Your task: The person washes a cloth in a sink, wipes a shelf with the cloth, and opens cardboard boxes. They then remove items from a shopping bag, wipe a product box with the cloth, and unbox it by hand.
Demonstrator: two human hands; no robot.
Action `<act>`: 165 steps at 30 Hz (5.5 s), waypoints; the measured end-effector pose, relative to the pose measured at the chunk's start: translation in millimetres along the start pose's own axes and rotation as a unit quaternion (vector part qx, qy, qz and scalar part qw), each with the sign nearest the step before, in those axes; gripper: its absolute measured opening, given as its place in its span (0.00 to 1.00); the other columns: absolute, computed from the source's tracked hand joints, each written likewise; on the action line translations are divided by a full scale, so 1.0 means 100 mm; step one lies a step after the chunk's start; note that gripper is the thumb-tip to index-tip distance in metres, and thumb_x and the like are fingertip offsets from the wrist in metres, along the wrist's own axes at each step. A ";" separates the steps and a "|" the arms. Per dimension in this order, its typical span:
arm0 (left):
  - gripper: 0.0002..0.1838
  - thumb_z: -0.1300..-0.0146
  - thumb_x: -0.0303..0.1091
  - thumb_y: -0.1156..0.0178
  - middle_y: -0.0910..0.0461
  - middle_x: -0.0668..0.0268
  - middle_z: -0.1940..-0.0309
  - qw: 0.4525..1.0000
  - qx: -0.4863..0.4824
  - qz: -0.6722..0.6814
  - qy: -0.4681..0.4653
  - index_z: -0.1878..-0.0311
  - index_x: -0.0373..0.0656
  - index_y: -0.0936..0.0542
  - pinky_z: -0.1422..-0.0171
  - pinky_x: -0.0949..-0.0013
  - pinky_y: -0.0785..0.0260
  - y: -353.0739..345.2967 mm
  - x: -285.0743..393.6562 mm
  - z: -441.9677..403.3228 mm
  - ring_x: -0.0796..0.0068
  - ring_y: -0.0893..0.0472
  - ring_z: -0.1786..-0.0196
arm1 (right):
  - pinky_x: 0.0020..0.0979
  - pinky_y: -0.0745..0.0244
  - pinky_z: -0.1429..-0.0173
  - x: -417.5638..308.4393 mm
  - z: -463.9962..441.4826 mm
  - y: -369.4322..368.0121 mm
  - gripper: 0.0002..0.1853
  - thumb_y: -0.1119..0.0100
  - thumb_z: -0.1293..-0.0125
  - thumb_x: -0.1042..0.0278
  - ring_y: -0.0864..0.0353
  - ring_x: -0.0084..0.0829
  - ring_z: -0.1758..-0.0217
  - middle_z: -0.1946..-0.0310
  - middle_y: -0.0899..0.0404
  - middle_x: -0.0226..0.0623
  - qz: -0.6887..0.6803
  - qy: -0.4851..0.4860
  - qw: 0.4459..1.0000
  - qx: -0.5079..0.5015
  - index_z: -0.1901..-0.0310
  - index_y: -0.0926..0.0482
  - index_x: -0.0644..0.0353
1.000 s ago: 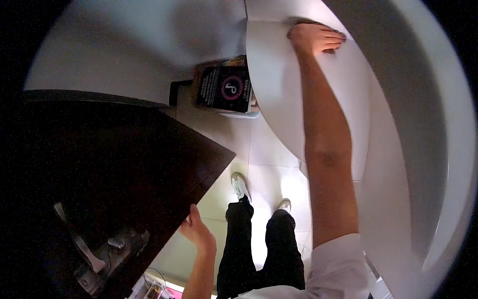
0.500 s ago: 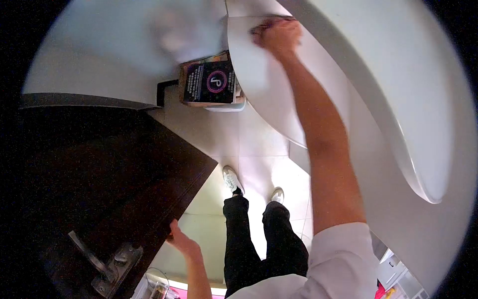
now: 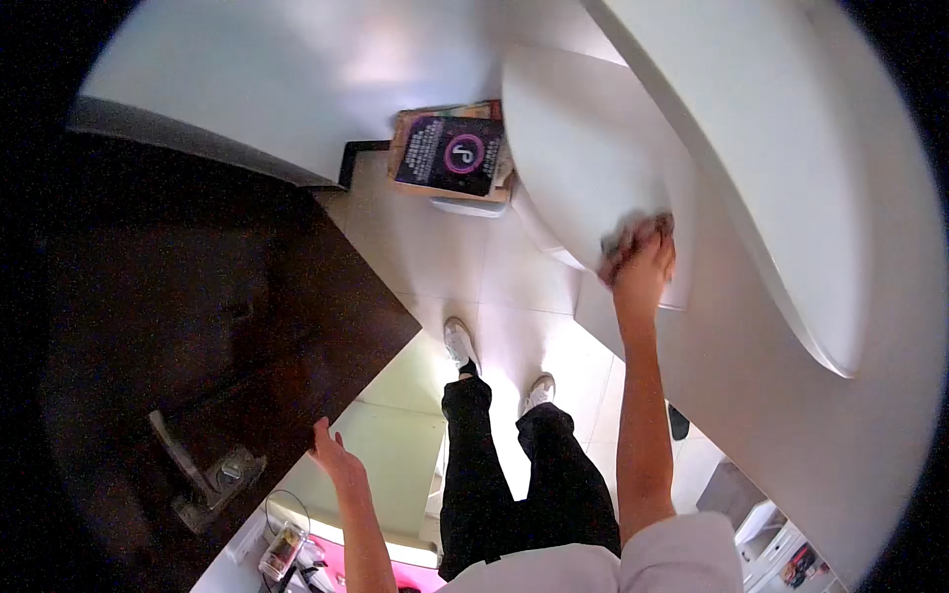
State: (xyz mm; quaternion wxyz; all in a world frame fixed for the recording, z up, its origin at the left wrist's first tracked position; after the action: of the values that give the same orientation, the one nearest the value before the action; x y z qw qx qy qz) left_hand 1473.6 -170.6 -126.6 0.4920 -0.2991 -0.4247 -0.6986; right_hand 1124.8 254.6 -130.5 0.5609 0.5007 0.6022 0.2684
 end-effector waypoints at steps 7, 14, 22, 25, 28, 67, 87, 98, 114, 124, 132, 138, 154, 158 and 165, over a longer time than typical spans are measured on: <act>0.29 0.41 0.33 0.38 0.32 0.63 0.39 0.997 0.016 0.016 0.074 0.38 0.40 0.38 0.30 0.55 0.47 0.35 -0.08 -0.27 0.65 0.33 0.36 | 0.51 0.47 0.29 0.07 -0.09 0.16 0.27 0.51 0.36 0.71 0.43 0.58 0.32 0.37 0.39 0.60 0.008 0.079 0.996 -0.045 0.37 0.40 0.71; 0.24 0.37 0.26 0.44 0.31 0.60 0.39 1.000 0.011 -0.016 0.011 0.37 0.31 0.34 0.32 0.63 0.44 0.35 -0.28 -0.57 0.66 0.32 0.39 | 0.39 0.32 0.38 -1.66 0.56 -1.01 0.28 0.37 0.44 0.75 0.24 0.44 0.46 0.49 0.25 0.48 -0.262 0.105 0.943 -0.176 0.40 0.32 0.63; 0.19 0.39 0.27 0.42 0.29 0.59 0.45 0.992 0.046 -0.041 0.113 0.45 0.40 0.29 0.38 0.59 0.33 0.43 -0.15 -0.40 0.69 0.27 0.45 | 0.41 0.26 0.44 -0.87 -0.30 -4.08 0.52 0.29 0.55 0.38 0.21 0.53 0.49 0.53 0.24 0.64 -0.038 -0.253 0.938 -0.235 0.46 0.38 0.84; 0.33 0.38 0.35 0.37 0.40 0.63 0.34 0.962 -0.232 -0.144 0.020 0.32 0.46 0.40 0.26 0.53 0.47 0.73 -0.33 -0.39 0.60 0.39 0.32 | 0.42 0.25 0.46 -0.95 -0.37 -3.97 0.47 0.28 0.55 0.41 0.21 0.54 0.52 0.55 0.22 0.61 -0.031 -0.229 0.946 -0.226 0.48 0.35 0.79; 0.29 0.37 0.35 0.39 0.38 0.62 0.35 0.966 -0.192 -0.153 0.084 0.34 0.43 0.37 0.29 0.58 0.44 0.63 -0.31 -0.26 0.61 0.37 0.35 | 0.45 0.26 0.50 -1.18 -0.45 -3.88 0.37 0.30 0.51 0.49 0.21 0.54 0.53 0.57 0.21 0.58 -0.088 -0.134 0.969 -0.190 0.48 0.32 0.72; 0.14 0.34 0.30 0.42 0.24 0.60 0.51 0.894 -0.272 -0.110 0.338 0.48 0.38 0.28 0.47 0.66 0.27 -0.94 -0.45 0.73 0.70 0.19 0.54 | 0.32 0.24 0.48 -1.67 -0.33 -3.30 0.25 0.39 0.45 0.78 0.21 0.36 0.53 0.50 0.22 0.43 -0.642 -0.411 0.608 -0.221 0.43 0.31 0.67; 0.22 0.40 0.30 0.36 0.25 0.61 0.46 0.783 -0.544 0.175 0.246 0.43 0.34 0.27 0.38 0.70 0.35 -3.30 0.35 1.64 0.69 0.26 0.45 | 0.34 0.27 0.44 -0.68 0.21 0.24 0.28 0.35 0.45 0.68 0.22 0.32 0.50 0.53 0.21 0.36 -0.537 -0.352 0.744 -0.187 0.42 0.30 0.63; 0.25 0.43 0.50 0.33 0.21 0.60 0.76 0.741 -0.634 -0.187 0.114 0.59 0.34 0.24 0.76 0.59 0.25 -5.12 -0.49 2.61 0.66 0.22 0.82 | 0.32 0.20 0.56 1.17 -1.46 -0.23 0.26 0.34 0.43 0.60 0.19 0.36 0.55 0.56 0.20 0.47 -0.449 -0.355 0.813 -0.106 0.48 0.26 0.69; 0.11 0.35 0.37 0.45 0.22 0.66 0.71 0.918 -0.274 0.114 0.264 0.54 0.43 0.24 0.68 0.73 0.31 -4.12 -0.65 -0.06 0.77 0.24 0.72 | 0.37 0.26 0.43 -1.38 -0.02 -2.78 0.41 0.31 0.44 0.63 0.27 0.39 0.42 0.44 0.32 0.52 -0.343 -0.236 0.868 -0.269 0.33 0.44 0.66; 0.09 0.35 0.33 0.45 0.22 0.62 0.70 0.940 -0.314 -0.110 0.069 0.55 0.39 0.26 0.66 0.70 0.29 -4.48 -1.52 -1.25 0.72 0.22 0.69 | 0.39 0.35 0.35 -0.63 -0.98 -4.97 0.54 0.27 0.56 0.45 0.29 0.48 0.40 0.43 0.32 0.63 -0.099 -0.393 0.899 -0.166 0.41 0.41 0.84; 0.18 0.43 0.30 0.42 0.25 0.49 0.53 0.718 -0.402 -0.393 -0.410 0.48 0.38 0.27 0.42 0.53 0.35 -5.88 -1.28 -1.56 0.51 0.25 0.47 | 0.33 0.34 0.38 -0.84 0.29 -3.29 0.36 0.34 0.52 0.71 0.28 0.34 0.44 0.45 0.28 0.41 -0.385 -0.280 0.866 -0.151 0.39 0.34 0.67; 0.32 0.49 0.39 0.33 0.27 0.52 0.46 0.521 -0.383 -0.422 -0.635 0.41 0.38 0.30 0.30 0.48 0.46 -6.50 -1.24 -1.29 0.50 0.32 0.38 | 0.36 0.32 0.39 -0.62 0.87 -2.33 0.35 0.30 0.57 0.73 0.25 0.39 0.44 0.48 0.24 0.47 -0.280 -0.323 0.852 -0.303 0.44 0.32 0.67; 0.13 0.43 0.29 0.45 0.23 0.61 0.59 0.425 -0.517 -0.526 -0.524 0.54 0.46 0.22 0.55 0.57 0.26 -4.79 -0.90 -0.57 0.59 0.23 0.50 | 0.35 0.27 0.44 -0.53 1.28 -1.06 0.32 0.29 0.54 0.72 0.21 0.33 0.49 0.53 0.21 0.40 -0.232 -0.282 0.855 -0.367 0.45 0.30 0.64; 0.13 0.43 0.29 0.45 0.21 0.59 0.59 0.445 -0.550 -0.543 -0.453 0.53 0.46 0.22 0.53 0.55 0.26 -4.24 -0.88 -0.40 0.56 0.23 0.51 | 0.36 0.27 0.44 -0.54 1.25 -0.75 0.33 0.27 0.55 0.71 0.21 0.34 0.49 0.53 0.20 0.41 -0.264 -0.236 0.818 -0.453 0.45 0.29 0.64; 0.15 0.46 0.29 0.42 0.18 0.54 0.61 0.433 -0.569 -0.615 -0.331 0.52 0.46 0.23 0.53 0.51 0.26 -3.41 -0.88 -0.07 0.51 0.19 0.55 | 0.37 0.27 0.41 -0.59 1.25 -0.15 0.36 0.24 0.57 0.69 0.21 0.35 0.48 0.51 0.20 0.41 -0.268 -0.162 0.777 -0.547 0.44 0.29 0.62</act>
State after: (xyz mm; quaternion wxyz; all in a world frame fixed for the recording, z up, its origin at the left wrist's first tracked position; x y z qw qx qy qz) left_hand 1182.0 -86.0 -305.4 -0.5278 -0.3800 -0.1332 -0.7478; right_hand 1231.0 166.6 -148.1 0.8787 -0.0357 0.3644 0.3063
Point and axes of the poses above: each hand's wrist, its own z-axis away from the middle knuckle, its own y-axis out of the back of the hand, x = y × z, the point moved 4 cm from there along -z, towards the middle knuckle
